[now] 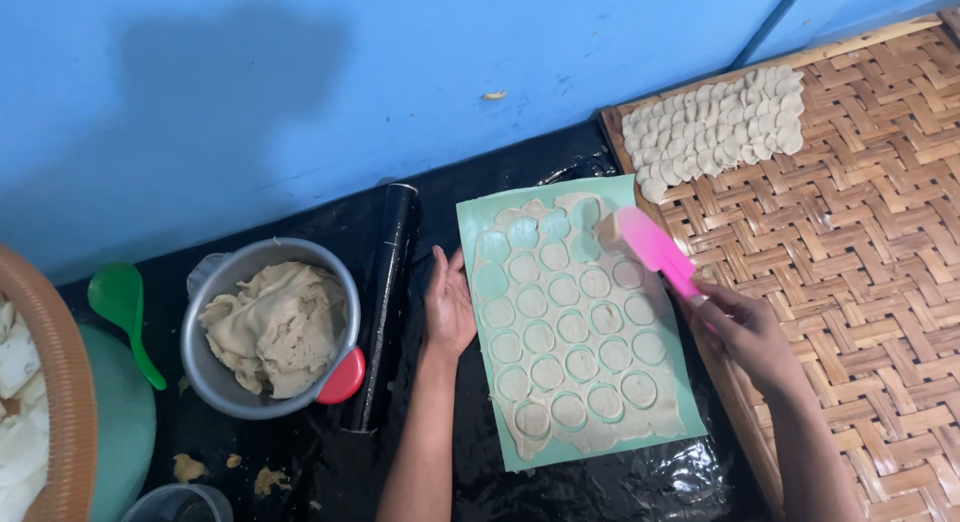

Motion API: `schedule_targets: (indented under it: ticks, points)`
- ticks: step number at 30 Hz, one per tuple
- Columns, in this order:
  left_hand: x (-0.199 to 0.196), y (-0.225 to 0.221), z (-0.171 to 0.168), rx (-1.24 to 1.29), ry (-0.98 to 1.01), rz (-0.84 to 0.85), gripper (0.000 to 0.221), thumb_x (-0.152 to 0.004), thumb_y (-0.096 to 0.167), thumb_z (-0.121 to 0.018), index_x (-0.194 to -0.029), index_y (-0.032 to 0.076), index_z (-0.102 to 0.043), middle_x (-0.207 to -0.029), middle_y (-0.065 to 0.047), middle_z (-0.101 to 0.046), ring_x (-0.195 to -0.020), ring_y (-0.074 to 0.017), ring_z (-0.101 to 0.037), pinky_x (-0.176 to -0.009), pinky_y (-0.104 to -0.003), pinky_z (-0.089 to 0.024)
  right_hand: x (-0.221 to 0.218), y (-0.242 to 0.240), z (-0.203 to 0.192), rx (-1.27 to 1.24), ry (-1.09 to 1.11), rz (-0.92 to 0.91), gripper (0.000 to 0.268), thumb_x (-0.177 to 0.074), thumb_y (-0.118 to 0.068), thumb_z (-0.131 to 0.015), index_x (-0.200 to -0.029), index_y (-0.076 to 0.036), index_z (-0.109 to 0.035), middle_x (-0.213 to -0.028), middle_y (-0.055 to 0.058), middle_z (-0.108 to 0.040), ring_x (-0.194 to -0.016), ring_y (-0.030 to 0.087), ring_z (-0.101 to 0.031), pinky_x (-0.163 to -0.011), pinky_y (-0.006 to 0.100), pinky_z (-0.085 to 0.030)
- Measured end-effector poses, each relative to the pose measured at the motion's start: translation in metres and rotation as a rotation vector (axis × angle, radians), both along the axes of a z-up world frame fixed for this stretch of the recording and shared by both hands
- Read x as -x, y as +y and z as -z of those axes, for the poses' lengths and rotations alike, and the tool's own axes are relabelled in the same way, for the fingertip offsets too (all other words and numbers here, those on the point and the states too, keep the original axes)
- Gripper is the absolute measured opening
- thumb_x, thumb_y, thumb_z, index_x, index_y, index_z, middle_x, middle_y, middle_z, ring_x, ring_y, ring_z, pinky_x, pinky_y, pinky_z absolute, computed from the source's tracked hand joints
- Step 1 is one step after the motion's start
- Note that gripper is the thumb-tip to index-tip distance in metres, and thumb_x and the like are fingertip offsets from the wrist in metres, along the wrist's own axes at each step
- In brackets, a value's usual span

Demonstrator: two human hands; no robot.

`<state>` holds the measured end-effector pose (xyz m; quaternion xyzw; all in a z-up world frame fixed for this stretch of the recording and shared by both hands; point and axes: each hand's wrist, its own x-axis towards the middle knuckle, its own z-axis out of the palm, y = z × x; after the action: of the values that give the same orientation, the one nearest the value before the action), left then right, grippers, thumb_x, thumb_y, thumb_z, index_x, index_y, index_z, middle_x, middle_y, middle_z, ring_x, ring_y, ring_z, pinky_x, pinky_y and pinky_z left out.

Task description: Cutting circular shapes out of a flattened sheet of dough using a round mold.

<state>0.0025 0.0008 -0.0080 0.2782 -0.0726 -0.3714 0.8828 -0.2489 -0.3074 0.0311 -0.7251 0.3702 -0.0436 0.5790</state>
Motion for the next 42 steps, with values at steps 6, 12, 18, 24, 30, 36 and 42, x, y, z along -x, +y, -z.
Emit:
schedule_targets:
  ticks: [6,12,18,24,30,36,42]
  points:
    - [0.001,0.000,-0.004,0.002,0.019,0.000,0.079,-0.105,0.062,-0.038,-0.149,-0.003,-0.047,-0.138,-0.019,-0.063,-0.127,-0.0266,-0.061,-0.108,-0.041,-0.047,-0.006,-0.021,-0.003,0.151,-0.063,0.133,0.043,-0.099,-0.023,-0.066,-0.137,-0.003,-0.067,-0.079,0.004,-0.066,-0.061,0.008,-0.054,-0.050,0.024,-0.039]
    - [0.002,0.000,-0.007,0.018,0.010,-0.007,0.081,-0.105,0.063,-0.037,-0.149,-0.004,-0.047,-0.139,-0.019,-0.063,-0.128,-0.0278,-0.060,-0.110,-0.041,-0.046,-0.019,-0.028,-0.011,0.258,-0.070,0.185,0.044,-0.101,-0.023,-0.065,-0.142,-0.005,-0.064,-0.088,0.006,-0.071,-0.069,0.008,-0.060,-0.058,0.025,-0.047]
    - [0.002,0.000,-0.004,-0.017,0.030,-0.019,0.081,-0.104,0.063,-0.037,-0.149,-0.004,-0.047,-0.139,-0.019,-0.063,-0.128,-0.0278,-0.060,-0.110,-0.042,-0.046,-0.013,-0.042,0.002,0.393,0.064,0.149,0.043,-0.102,-0.028,-0.067,-0.140,-0.008,-0.068,-0.098,0.014,-0.075,-0.078,0.015,-0.067,-0.066,0.031,-0.053]
    - [-0.001,0.000,-0.002,0.001,0.021,-0.015,0.081,-0.105,0.064,-0.038,-0.149,-0.003,-0.048,-0.138,-0.019,-0.063,-0.128,-0.0282,-0.060,-0.110,-0.042,-0.046,-0.003,-0.040,0.005,0.705,0.140,0.160,0.044,-0.104,-0.038,-0.067,-0.139,-0.012,-0.071,-0.101,0.020,-0.076,-0.081,0.027,-0.074,-0.071,0.040,-0.058]
    - [0.002,0.002,-0.008,0.020,0.028,0.001,0.080,-0.104,0.065,-0.038,-0.150,0.000,-0.049,-0.138,-0.019,-0.063,-0.126,-0.0289,-0.060,-0.108,-0.043,-0.047,-0.001,-0.031,0.005,0.988,0.185,0.097,0.037,-0.109,-0.037,-0.064,-0.137,-0.014,-0.073,-0.089,0.019,-0.076,-0.072,0.031,-0.073,-0.070,0.041,-0.058]
    - [0.000,0.002,-0.005,0.008,0.013,-0.016,0.081,-0.104,0.065,-0.039,-0.150,-0.002,-0.048,-0.140,-0.018,-0.062,-0.128,-0.0274,-0.059,-0.109,-0.042,-0.046,0.000,-0.010,-0.005,0.964,0.088,0.045,0.041,-0.106,-0.037,-0.066,-0.139,-0.013,-0.073,-0.088,0.017,-0.076,-0.070,0.029,-0.072,-0.065,0.041,-0.057]
    - [0.000,0.001,-0.008,0.022,0.034,0.000,0.080,-0.103,0.064,-0.040,-0.149,-0.001,-0.049,-0.141,-0.018,-0.061,-0.130,-0.0277,-0.059,-0.110,-0.042,-0.046,-0.005,0.036,-0.029,0.867,0.102,-0.057,0.042,-0.101,-0.036,-0.066,-0.136,-0.013,-0.071,-0.084,0.014,-0.075,-0.063,0.024,-0.072,-0.056,0.037,-0.056]
